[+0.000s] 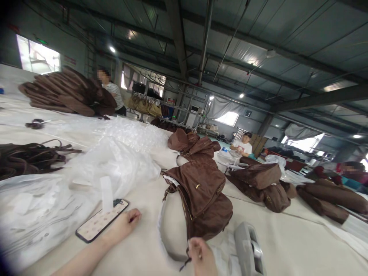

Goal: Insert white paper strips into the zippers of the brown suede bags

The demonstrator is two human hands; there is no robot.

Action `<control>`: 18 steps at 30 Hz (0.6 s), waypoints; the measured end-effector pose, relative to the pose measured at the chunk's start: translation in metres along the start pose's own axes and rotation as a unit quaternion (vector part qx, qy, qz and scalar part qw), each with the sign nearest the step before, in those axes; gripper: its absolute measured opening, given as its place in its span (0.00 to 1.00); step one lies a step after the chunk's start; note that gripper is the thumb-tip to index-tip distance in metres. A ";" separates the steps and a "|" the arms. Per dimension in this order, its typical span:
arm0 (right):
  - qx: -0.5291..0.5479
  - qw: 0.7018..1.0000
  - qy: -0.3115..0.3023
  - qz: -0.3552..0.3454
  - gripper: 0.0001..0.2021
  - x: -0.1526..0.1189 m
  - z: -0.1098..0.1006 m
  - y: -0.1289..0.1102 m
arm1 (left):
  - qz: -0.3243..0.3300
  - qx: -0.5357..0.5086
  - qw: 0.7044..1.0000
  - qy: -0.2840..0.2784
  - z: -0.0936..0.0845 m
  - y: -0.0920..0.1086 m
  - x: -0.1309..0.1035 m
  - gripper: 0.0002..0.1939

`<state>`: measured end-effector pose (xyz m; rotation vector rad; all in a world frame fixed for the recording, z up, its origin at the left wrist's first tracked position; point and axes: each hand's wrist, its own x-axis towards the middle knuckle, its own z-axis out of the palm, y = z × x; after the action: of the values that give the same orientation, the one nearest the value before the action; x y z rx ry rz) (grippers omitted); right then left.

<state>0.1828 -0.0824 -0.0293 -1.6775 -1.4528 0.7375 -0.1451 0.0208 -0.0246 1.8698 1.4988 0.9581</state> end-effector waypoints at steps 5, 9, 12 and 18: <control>0.228 0.951 0.161 0.130 0.32 0.064 -0.019 -0.025 | 0.005 -0.016 1.000 0.003 0.001 -0.008 0.002 0.11; 0.294 0.919 0.189 0.183 0.26 0.104 -0.012 -0.031 | -0.007 -0.014 1.000 0.007 0.001 -0.013 0.006 0.11; 0.339 0.904 0.169 0.196 0.17 0.126 -0.008 -0.046 | -0.020 -0.030 0.999 0.012 0.000 -0.013 0.008 0.11; 0.458 0.875 0.093 0.128 0.06 0.155 -0.026 -0.110 | -0.059 -0.135 0.989 -0.009 -0.001 -0.013 0.005 0.11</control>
<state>0.1740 0.0693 0.0874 -1.1280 -0.5568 1.1413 -0.1528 0.0288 -0.0328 1.5766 1.3775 1.0289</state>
